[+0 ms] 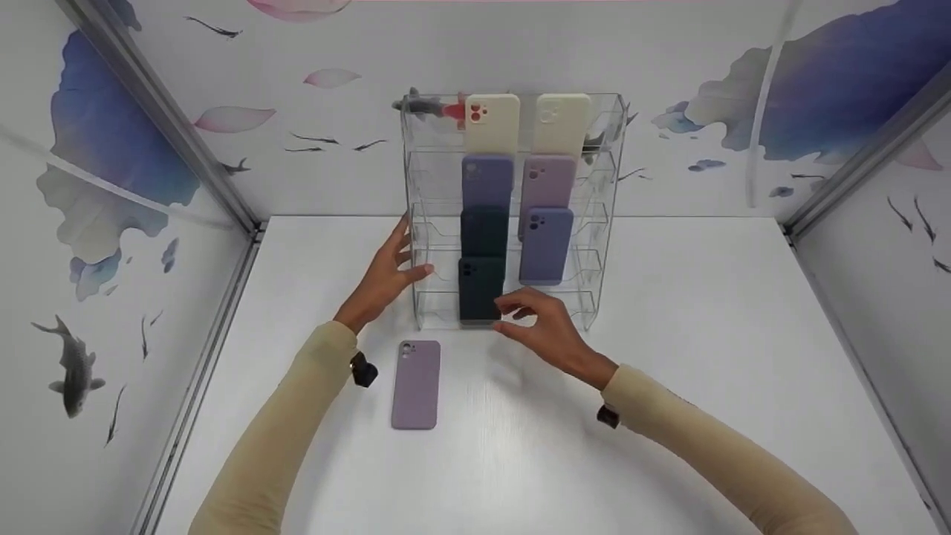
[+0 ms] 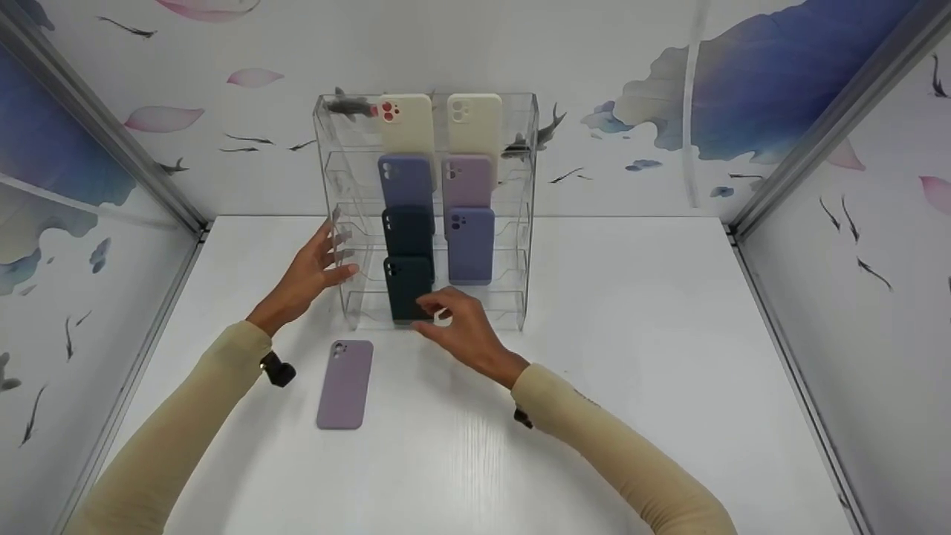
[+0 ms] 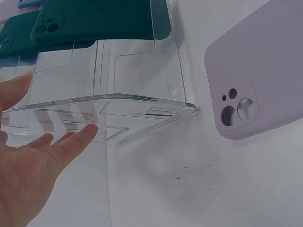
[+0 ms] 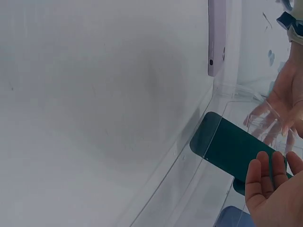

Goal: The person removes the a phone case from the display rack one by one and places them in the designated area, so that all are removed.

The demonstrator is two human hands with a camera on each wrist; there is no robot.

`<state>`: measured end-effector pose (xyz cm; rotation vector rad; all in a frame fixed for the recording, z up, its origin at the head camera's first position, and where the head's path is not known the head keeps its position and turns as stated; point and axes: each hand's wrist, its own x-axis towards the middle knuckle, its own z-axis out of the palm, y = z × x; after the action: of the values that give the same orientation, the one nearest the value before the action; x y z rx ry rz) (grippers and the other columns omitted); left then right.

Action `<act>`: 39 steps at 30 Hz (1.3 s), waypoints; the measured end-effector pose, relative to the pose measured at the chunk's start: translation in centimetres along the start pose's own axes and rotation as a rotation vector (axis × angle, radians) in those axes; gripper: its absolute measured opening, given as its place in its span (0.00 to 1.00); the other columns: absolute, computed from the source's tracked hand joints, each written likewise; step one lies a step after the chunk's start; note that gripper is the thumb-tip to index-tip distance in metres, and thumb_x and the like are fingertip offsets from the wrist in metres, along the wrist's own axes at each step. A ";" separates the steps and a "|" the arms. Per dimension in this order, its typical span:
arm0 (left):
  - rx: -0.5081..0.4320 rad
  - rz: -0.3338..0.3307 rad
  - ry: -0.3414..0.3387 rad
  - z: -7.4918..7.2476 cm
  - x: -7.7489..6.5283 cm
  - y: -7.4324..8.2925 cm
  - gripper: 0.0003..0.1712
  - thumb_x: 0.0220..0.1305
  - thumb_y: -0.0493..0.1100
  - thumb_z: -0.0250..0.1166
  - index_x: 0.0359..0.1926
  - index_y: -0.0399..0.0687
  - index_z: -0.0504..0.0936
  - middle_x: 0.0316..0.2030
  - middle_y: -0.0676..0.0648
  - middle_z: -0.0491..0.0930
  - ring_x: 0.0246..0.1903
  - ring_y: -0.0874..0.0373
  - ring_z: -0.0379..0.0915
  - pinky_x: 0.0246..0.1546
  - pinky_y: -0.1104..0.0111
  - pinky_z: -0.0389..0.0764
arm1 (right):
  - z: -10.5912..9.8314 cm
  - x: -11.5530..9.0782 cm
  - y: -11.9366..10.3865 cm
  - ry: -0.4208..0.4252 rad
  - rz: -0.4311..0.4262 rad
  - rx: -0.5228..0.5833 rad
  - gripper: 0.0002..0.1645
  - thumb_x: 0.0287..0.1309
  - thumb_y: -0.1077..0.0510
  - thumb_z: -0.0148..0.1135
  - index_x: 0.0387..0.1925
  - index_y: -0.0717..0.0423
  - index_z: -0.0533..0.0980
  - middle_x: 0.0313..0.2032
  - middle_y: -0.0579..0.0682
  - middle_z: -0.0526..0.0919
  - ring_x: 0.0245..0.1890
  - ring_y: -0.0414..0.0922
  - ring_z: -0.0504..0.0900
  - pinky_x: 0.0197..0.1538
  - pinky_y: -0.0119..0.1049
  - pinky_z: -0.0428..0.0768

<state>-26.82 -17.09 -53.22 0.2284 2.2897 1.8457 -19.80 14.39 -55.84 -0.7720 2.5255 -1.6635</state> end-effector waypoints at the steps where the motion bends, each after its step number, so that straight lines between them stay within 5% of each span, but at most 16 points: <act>1: -0.001 0.000 0.000 0.0 0.0 0.0 0.62 0.75 0.37 0.73 0.92 0.63 0.39 0.88 0.38 0.50 0.83 0.37 0.57 0.78 0.42 0.67 | -0.3 0.1 0.0 0.005 0.003 -0.009 0.24 0.69 0.57 0.79 0.60 0.64 0.85 0.55 0.64 0.87 0.56 0.54 0.87 0.60 0.56 0.87; 7: 0.000 0.008 -0.004 0.0 0.1 -0.1 0.62 0.75 0.38 0.73 0.92 0.62 0.39 0.88 0.37 0.50 0.82 0.36 0.58 0.77 0.42 0.69 | -1.9 0.7 0.0 0.021 -0.005 -0.035 0.22 0.69 0.56 0.79 0.60 0.60 0.87 0.53 0.54 0.88 0.55 0.62 0.87 0.60 0.60 0.86; 13: 0.022 0.013 -0.002 0.2 0.2 -0.3 0.61 0.76 0.38 0.73 0.92 0.61 0.40 0.88 0.37 0.48 0.83 0.33 0.56 0.77 0.42 0.68 | -3.3 1.4 0.1 0.021 -0.042 -0.094 0.20 0.67 0.59 0.80 0.59 0.55 0.88 0.51 0.49 0.88 0.52 0.51 0.88 0.59 0.57 0.87; 16: 0.021 0.017 -0.001 0.2 0.1 -0.4 0.60 0.76 0.38 0.72 0.92 0.61 0.40 0.88 0.37 0.48 0.83 0.31 0.55 0.78 0.42 0.68 | -3.9 1.9 0.2 0.021 -0.061 -0.129 0.21 0.66 0.60 0.80 0.59 0.56 0.88 0.51 0.51 0.88 0.51 0.48 0.88 0.58 0.54 0.88; 22: 0.014 0.021 0.003 0.2 0.1 -0.4 0.59 0.77 0.38 0.71 0.92 0.61 0.41 0.88 0.37 0.47 0.83 0.31 0.54 0.78 0.41 0.67 | -4.7 2.8 0.2 -0.002 -0.113 -0.114 0.22 0.66 0.64 0.79 0.60 0.61 0.86 0.51 0.64 0.86 0.51 0.58 0.89 0.59 0.57 0.88; 39: -0.014 0.012 -0.006 0.0 0.2 -0.6 0.59 0.77 0.38 0.71 0.92 0.63 0.41 0.88 0.39 0.49 0.82 0.37 0.59 0.78 0.45 0.69 | -4.4 4.8 0.4 -0.031 -0.086 -0.131 0.24 0.67 0.67 0.77 0.62 0.66 0.84 0.51 0.60 0.88 0.48 0.59 0.90 0.55 0.52 0.90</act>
<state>-26.97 -17.17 -53.81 0.2462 2.2758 1.8628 -25.41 16.28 -53.12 -0.9216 2.6369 -1.5080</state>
